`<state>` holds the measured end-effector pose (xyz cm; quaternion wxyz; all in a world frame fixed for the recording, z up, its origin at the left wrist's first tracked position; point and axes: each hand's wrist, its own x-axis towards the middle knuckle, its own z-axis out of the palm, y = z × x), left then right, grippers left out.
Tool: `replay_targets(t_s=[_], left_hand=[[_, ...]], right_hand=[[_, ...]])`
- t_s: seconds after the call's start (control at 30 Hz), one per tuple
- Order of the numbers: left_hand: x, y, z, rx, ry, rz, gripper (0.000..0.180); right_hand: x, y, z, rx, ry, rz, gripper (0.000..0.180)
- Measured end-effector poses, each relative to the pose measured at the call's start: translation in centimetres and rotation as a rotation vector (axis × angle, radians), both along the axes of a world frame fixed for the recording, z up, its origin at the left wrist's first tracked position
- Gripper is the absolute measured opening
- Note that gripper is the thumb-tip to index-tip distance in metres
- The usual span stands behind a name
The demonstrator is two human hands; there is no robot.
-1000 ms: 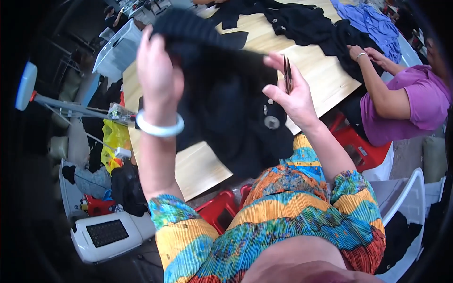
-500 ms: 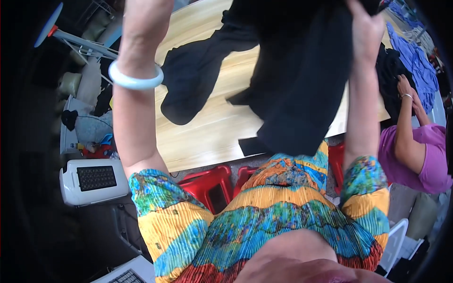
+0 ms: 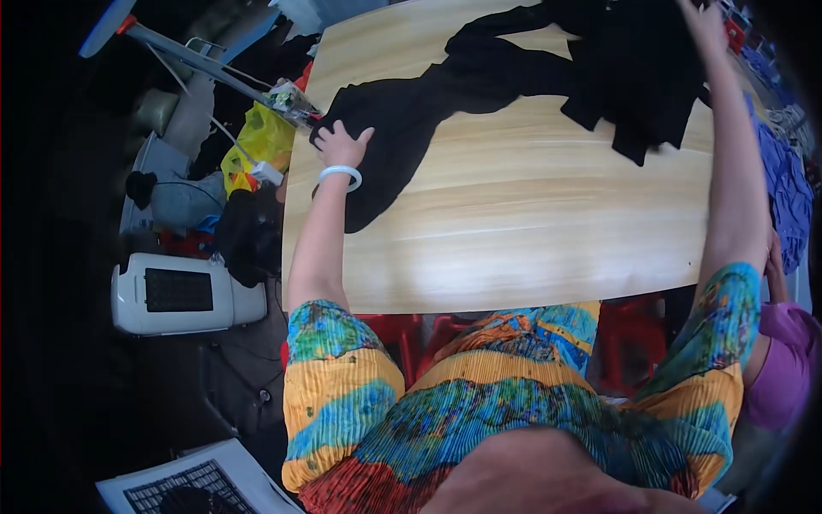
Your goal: Trimming excess threads from black garments using thread snips.
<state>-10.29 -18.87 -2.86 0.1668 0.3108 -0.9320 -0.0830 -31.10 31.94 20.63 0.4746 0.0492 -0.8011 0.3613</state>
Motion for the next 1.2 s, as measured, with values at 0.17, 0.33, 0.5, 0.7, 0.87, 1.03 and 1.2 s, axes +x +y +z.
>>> replay_targets(t_s=[0.17, 0.33, 0.5, 0.7, 0.87, 1.03, 1.2], left_hand=[[-0.4, 2.9, 0.0, 0.022, -0.345, -0.165, 0.072], [-2.1, 0.8, -1.2, 0.125, -0.317, -0.212, 0.057], [1.6, -0.1, 3.8, 0.416, 0.147, -0.479, 0.041], [5.0, 2.4, 12.7, 1.013, 0.383, -0.616, 0.025], [5.9, 6.9, 18.6, 1.379, 0.658, -0.689, 0.031], [4.6, 3.4, 21.5, 1.114, 0.738, -0.876, 0.025], [5.4, 0.9, 19.4, 1.498, 0.801, -0.560, 0.022]], right_hand=[[2.7, -3.4, -15.8, 0.184, -0.461, 0.086, 0.062], [10.3, -8.4, -20.8, 0.267, -0.600, 0.378, 0.038], [14.5, -11.3, -21.5, 0.191, -0.705, 0.521, 0.036], [16.6, -15.6, -21.9, 0.198, -0.643, 0.620, 0.050], [17.4, -18.4, -23.8, -0.075, -0.349, 0.701, 0.055], [15.2, -16.7, -21.6, -0.137, -0.530, 0.708, 0.029], [12.3, -14.1, -14.9, 0.017, -0.328, 0.535, 0.041]])
